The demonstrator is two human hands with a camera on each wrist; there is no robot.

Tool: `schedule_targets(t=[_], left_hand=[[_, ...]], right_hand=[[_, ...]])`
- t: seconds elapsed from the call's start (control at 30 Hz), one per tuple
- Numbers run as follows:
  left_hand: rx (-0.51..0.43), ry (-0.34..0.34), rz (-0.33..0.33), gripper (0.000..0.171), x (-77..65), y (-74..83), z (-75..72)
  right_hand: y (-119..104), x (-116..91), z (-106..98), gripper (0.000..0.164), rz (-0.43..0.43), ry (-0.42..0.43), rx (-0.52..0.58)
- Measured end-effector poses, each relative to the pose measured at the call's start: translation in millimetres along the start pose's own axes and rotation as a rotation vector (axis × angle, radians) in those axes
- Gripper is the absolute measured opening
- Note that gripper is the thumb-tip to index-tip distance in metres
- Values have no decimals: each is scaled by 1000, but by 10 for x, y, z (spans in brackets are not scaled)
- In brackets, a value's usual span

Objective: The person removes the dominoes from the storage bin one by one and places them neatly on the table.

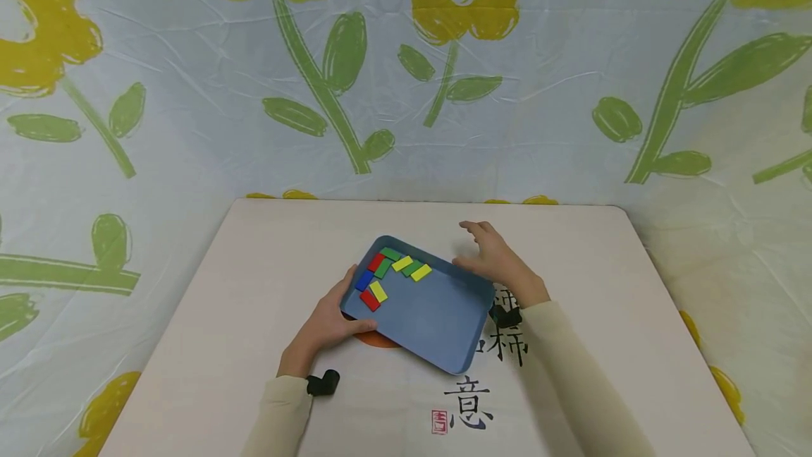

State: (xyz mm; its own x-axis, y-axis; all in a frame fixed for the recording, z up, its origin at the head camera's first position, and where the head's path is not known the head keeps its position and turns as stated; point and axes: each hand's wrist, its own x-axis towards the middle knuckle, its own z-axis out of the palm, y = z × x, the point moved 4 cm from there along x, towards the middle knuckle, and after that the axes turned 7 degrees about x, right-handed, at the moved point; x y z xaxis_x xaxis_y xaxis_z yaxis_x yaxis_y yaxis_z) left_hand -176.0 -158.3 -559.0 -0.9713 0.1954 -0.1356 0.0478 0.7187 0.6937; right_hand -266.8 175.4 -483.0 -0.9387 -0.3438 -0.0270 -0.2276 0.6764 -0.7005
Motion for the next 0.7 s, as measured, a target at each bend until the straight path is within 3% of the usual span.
schedule_targets(t=[0.33, 0.7], left_hand=[[0, 7, 15, 114, -2, 9, -10], [-8, 4, 34, 113, 1, 1, -21]], right_hand=[[-445, 96, 471, 77, -113, -114, 22], [-684, 102, 1016, 72, -209, -231, -41]])
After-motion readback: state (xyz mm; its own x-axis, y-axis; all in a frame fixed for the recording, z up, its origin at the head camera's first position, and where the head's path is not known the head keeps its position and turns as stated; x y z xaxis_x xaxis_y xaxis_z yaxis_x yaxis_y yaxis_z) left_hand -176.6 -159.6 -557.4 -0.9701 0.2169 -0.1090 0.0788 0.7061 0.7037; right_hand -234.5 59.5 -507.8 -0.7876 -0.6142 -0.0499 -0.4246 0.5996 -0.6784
